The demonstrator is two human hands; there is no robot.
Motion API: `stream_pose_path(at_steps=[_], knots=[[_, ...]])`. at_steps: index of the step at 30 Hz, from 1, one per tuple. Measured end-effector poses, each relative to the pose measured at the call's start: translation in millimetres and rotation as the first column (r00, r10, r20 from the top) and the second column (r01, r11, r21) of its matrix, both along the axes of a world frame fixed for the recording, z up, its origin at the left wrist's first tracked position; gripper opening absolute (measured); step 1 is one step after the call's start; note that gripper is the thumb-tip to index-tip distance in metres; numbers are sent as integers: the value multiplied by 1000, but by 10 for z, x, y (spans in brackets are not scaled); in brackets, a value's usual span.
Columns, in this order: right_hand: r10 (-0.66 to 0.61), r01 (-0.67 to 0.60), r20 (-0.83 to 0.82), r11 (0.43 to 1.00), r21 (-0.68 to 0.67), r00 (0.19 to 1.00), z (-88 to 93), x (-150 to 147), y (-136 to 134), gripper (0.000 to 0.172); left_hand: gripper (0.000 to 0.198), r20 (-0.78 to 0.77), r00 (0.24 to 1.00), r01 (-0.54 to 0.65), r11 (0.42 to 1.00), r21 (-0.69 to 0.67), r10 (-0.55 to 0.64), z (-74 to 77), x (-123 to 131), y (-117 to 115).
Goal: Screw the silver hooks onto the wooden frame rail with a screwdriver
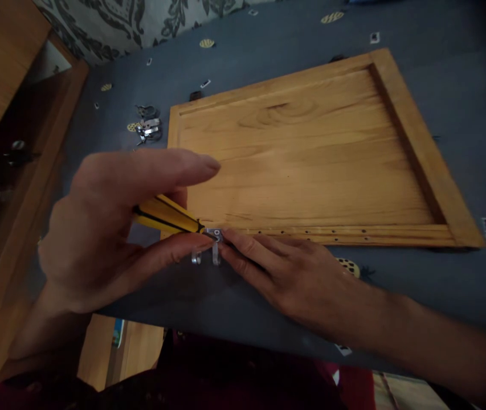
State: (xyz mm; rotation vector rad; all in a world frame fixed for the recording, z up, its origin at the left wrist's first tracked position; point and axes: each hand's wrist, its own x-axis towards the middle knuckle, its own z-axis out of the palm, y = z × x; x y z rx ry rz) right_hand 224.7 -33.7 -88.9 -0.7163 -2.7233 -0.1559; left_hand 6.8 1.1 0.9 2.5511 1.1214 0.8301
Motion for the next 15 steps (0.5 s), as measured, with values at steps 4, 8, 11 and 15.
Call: stream_pose_path(at_steps=[4, 8, 11, 15], knots=[[3, -3, 4, 1000, -11, 1000, -10, -2, -3, 38, 54, 54, 999, 12, 999, -53, -9, 69, 39, -38], [0, 0, -11, 1000, -2, 1000, -16, -2, 1, 39, 48, 50, 999, 20, 994, -109, -15, 46, 34, -31], [11, -11, -13, 1000, -2, 1000, -6, -1, 3, 39, 51, -14, 999, -34, 998, -56, 33, 12, 0, -12], [12, -12, -8, 1000, -8, 1000, 0, 0, 3, 38, 45, -86, 989, -118, 993, 16, 119, -15, -39, -11]])
